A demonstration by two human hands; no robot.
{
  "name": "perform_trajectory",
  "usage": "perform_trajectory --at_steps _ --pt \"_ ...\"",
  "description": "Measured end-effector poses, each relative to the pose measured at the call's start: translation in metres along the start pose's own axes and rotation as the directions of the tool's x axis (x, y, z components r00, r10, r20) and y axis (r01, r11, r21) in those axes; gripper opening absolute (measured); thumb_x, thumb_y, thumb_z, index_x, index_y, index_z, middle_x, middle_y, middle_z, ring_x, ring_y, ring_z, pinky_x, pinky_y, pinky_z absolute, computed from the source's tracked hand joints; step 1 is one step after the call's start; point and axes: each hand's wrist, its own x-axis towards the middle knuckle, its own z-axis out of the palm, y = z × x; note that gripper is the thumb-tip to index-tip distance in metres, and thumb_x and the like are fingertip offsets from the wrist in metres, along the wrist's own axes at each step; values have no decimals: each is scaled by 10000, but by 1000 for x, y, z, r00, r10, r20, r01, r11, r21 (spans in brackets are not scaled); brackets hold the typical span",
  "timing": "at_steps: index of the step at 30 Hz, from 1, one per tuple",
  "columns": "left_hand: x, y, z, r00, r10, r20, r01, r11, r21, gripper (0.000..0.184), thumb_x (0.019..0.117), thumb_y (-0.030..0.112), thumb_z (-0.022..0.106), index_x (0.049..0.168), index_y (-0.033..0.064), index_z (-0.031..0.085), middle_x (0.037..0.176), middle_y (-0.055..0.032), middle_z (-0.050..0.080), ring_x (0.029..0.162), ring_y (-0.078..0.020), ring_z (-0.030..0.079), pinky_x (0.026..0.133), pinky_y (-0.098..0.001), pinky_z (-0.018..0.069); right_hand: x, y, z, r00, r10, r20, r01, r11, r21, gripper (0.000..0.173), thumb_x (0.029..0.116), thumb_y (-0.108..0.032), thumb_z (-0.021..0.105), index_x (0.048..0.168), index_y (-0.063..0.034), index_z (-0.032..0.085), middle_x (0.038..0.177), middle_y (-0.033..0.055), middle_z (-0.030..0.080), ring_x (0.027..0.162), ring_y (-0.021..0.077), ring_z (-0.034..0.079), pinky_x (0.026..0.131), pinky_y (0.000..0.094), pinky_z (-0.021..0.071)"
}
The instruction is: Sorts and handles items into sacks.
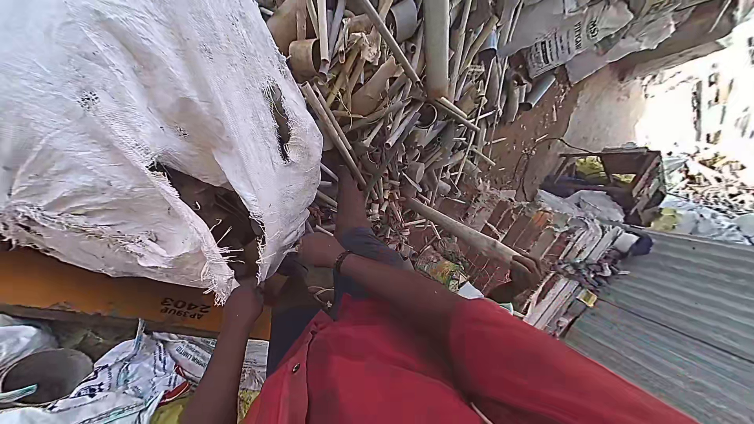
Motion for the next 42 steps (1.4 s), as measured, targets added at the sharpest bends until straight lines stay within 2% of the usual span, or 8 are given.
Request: perform_trajectory --at_steps 6,11,21,24,26,29,34,42 --pt "-6 -1 -5 999 -31 31 33 997 -69 410 1120 289 395 1317 10 621 1292 -251 649 1236 -415 618 1039 -625 463 42 22 -64 957 44 -287 23 974 224 436 1112 -327 386 1014 15 638 974 226 651 936 378 656 815 587 506" --pt "0 -1 0 999 -14 43 16 998 -57 410 1118 284 394 1292 2 634 1289 -246 651 1262 -400 606 1059 -590 463 87 14 -135 877 163 -452 -92 980 174 422 1100 -331 380 1106 3 638 1123 242 675 1090 399 662 874 619 509" --pt "4 -2 2 999 -21 39 24 996 -88 392 1111 294 418 1227 10 663 1240 -214 671 1222 -365 628 1035 -565 479 189 0 -132 947 145 -288 -154 988 -10 408 1048 -319 478 1131 33 666 1215 270 665 1170 425 643 922 655 497" --pt "4 -4 5 999 -9 53 13 997 -78 390 1112 286 417 1228 4 660 1263 -213 662 1245 -360 617 1054 -556 469 202 -2 -131 987 78 -141 -93 990 -104 359 1034 -286 527 1057 38 681 1053 216 678 962 340 657 835 569 504" --pt "3 -7 7 998 -1 64 6 997 -82 375 1110 262 416 1220 -2 659 1265 -217 659 1249 -361 614 1058 -554 468 196 1 -146 1000 -2 -13 -1 962 -273 335 1040 -304 541 957 -17 691 861 123 624 756 243 573 716 497 465" --pt "6 -7 10 998 16 64 -9 995 -95 362 1110 244 418 1222 -2 658 1263 -219 659 1251 -360 612 1063 -546 466 201 0 -164 999 4 39 12 917 -399 328 1038 -328 555 940 -54 707 827 85 624 729 213 566 711 489 468" --pt "0 -7 12 998 54 34 -51 995 -82 342 1101 194 428 1233 -23 657 1272 -228 655 1274 -373 593 1087 -535 442 195 -29 -97 980 95 -174 -111 990 -87 365 1040 -234 483 1091 87 649 1157 282 667 1111 419 654 912 634 499" --pt "-4 -25 28 999 49 -11 -50 997 -66 364 1107 237 416 1277 11 645 1288 -231 653 1266 -386 604 1060 -573 464 47 -12 -50 986 -18 -165 11 999 -39 411 1079 -285 455 938 45 655 955 249 665 925 397 668 807 610 509"
